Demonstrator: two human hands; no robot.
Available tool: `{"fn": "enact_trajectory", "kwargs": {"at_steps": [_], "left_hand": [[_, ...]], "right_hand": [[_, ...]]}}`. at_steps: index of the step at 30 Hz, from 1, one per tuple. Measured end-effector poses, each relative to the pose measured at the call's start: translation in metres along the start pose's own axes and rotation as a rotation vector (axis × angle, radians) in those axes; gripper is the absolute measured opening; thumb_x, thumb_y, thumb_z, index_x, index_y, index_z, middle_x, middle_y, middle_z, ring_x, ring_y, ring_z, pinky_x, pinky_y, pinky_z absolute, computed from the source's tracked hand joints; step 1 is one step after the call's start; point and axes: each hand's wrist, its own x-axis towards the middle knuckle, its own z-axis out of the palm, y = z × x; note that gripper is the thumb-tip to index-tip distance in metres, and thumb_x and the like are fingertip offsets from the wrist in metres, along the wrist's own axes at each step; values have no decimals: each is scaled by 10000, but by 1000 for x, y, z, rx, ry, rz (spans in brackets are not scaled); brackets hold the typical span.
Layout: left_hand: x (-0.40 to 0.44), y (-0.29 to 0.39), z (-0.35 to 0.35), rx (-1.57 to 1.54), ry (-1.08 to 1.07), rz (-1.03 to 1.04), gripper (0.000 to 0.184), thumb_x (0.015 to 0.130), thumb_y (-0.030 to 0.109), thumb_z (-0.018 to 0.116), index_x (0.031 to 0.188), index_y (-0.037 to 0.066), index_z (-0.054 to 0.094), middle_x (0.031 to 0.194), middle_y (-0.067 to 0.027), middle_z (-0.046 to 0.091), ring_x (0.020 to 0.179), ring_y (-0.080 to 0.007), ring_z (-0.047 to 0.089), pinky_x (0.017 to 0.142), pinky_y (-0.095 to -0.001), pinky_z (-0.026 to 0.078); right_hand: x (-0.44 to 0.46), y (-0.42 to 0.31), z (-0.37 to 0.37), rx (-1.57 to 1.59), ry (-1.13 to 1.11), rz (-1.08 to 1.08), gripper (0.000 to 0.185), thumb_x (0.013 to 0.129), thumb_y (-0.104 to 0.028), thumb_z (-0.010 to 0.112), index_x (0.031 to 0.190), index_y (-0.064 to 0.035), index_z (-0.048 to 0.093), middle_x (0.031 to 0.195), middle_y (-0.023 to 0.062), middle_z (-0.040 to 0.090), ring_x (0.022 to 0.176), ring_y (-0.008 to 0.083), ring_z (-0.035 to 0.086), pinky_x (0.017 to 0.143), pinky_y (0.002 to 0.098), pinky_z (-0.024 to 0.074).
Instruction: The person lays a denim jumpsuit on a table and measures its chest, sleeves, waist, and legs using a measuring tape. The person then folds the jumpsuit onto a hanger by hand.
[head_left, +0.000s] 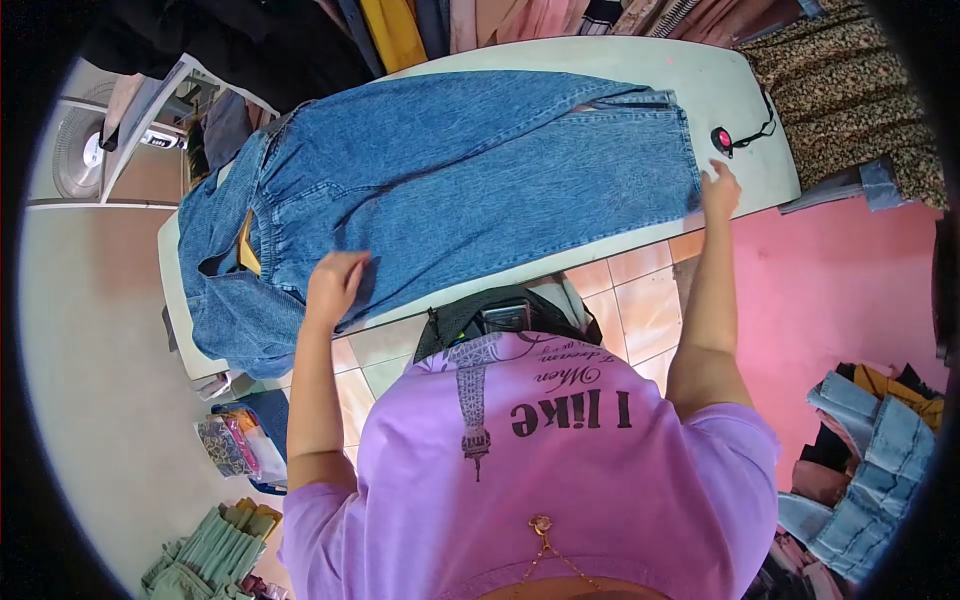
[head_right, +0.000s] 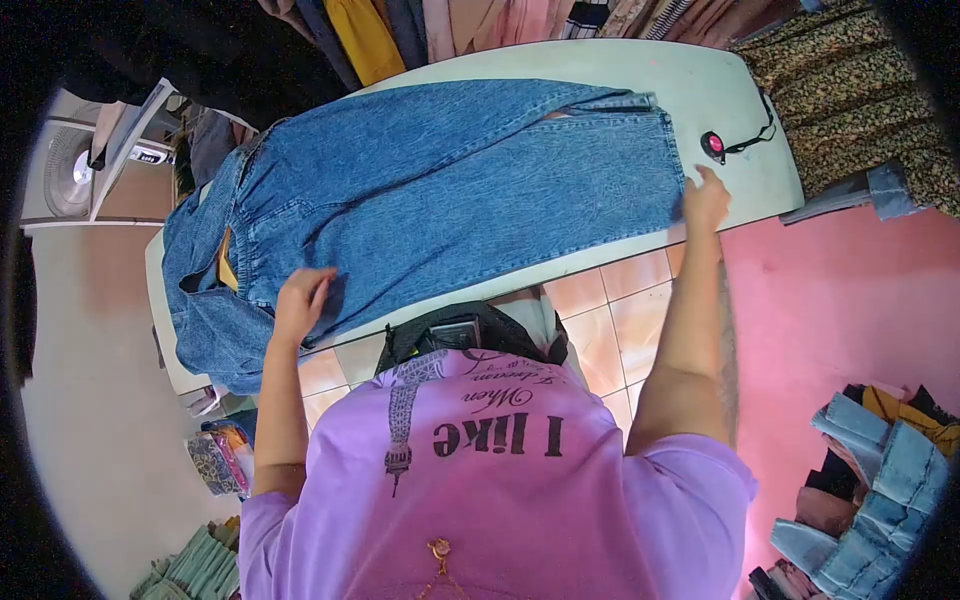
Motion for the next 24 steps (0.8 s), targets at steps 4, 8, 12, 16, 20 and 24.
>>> {"fn": "enact_trajectory", "kwargs": {"at_steps": [4,8,12,16,20,24], "left_hand": [[46,6,35,342,122,338,358,779,124,615,1135,152,601,1159,-75,585,1156,-255,486,986,-512,321],[67,3,40,569,175,179,654,769,322,663,1359,260,390,1431,-28,341,1358,-217,236,987,-709,136],[80,19,16,546,156,-30,910,639,526,697,1414,268,296,1473,-42,258,1382,-234,168,968,-737,116],[87,38,0,649,118,-41,895,625,540,706,1385,210,369,1474,-65,254,1381,-264,161,968,-737,106],[68,38,25,563,281,199,833,662,506,703,1359,157,408,1470,-99,251,1377,-305,157,999,-700,105],[42,51,44,359,66,252,846,689,519,675,1385,152,364,1480,-170,192,1367,-384,136,1049,-621,126]], "right_hand": [[-6,-48,21,214,26,-416,291,766,-238,646,1049,-174,651,1107,93,617,1055,313,537,901,416,420],[-17,-86,30,29,-39,-467,434,830,-336,602,1246,-236,534,1342,88,454,1277,350,336,1005,516,304],[-2,-99,21,30,-172,-354,512,854,-384,566,1337,-293,421,1467,54,272,1351,366,193,1070,568,167],[29,-87,6,237,22,-487,511,829,-404,600,1294,-231,477,1438,88,327,1324,379,233,1007,581,261],[-17,-61,-33,-180,274,179,437,771,-364,677,1155,-187,567,1312,134,472,1224,342,398,959,506,329],[-20,2,-3,180,111,91,363,764,-335,700,1034,-118,592,995,163,612,938,297,573,806,402,437]]}}
